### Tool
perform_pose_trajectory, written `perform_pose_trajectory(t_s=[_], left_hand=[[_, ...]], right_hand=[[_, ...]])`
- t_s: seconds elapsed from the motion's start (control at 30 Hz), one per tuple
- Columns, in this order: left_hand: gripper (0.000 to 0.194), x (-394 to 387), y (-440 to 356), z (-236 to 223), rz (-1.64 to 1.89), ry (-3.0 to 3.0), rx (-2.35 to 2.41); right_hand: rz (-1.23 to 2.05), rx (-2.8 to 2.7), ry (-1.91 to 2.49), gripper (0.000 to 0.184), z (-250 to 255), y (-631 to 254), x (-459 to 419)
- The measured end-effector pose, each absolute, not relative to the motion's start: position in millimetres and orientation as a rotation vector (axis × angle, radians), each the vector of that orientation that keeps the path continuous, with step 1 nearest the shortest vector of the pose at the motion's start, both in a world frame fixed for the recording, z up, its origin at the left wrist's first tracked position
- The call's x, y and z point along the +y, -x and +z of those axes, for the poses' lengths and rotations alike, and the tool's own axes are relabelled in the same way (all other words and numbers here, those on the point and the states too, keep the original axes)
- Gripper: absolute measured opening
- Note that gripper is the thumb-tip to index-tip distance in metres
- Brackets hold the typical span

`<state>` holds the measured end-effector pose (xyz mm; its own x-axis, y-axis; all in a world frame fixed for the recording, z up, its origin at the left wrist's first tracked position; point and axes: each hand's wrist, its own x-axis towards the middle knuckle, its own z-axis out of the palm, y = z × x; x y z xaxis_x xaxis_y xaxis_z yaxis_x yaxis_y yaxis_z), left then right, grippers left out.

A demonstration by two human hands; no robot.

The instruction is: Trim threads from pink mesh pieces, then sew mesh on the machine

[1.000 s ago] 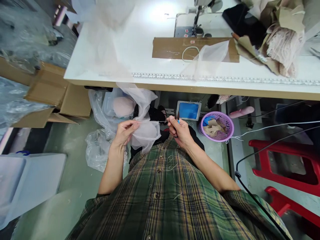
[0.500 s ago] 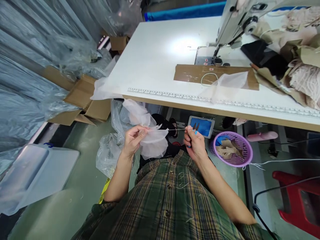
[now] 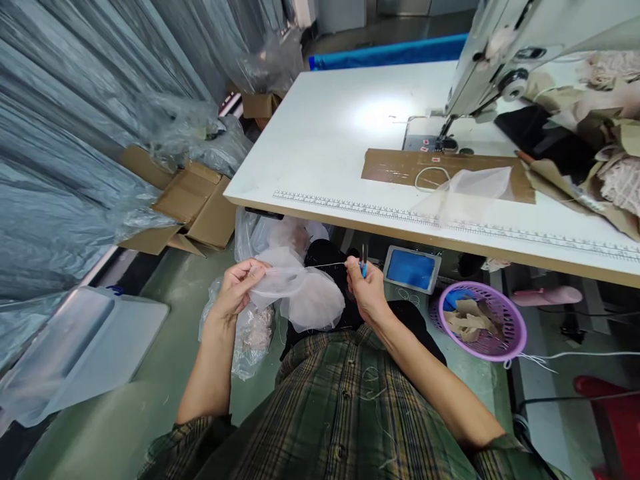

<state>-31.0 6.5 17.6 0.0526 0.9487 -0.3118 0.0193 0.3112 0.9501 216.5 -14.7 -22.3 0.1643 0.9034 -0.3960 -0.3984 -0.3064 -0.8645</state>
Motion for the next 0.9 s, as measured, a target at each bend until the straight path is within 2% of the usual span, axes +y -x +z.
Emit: perform_pose_trajectory(t_s=[0.33, 0.73, 0.83, 0.9], left_hand=[[0.037, -7.5, 30.9, -9.7, 1.055, -0.705, 1.308], [0.036, 9.1, 23.5, -19.4, 1.067, -0.639, 1.322], [0.036, 17.3, 26.8, -23.2, 1.169, -0.596, 1.345], [0.036, 21.9, 28.9, -24.3, 1.181, -0.583, 1.341]], right_hand=[[1.469, -0.544, 1.317, 0.053, -34.1, -206.2, -11.8], [1.523, -1.152, 0.961, 0.038, 8.3, -208.0, -21.5], [1.325, -1.594, 1.186, 0.03, -8.1, -252.0, -28.0], [1.051, -1.816, 1.572, 0.02, -30.5, -296.7, -30.0]])
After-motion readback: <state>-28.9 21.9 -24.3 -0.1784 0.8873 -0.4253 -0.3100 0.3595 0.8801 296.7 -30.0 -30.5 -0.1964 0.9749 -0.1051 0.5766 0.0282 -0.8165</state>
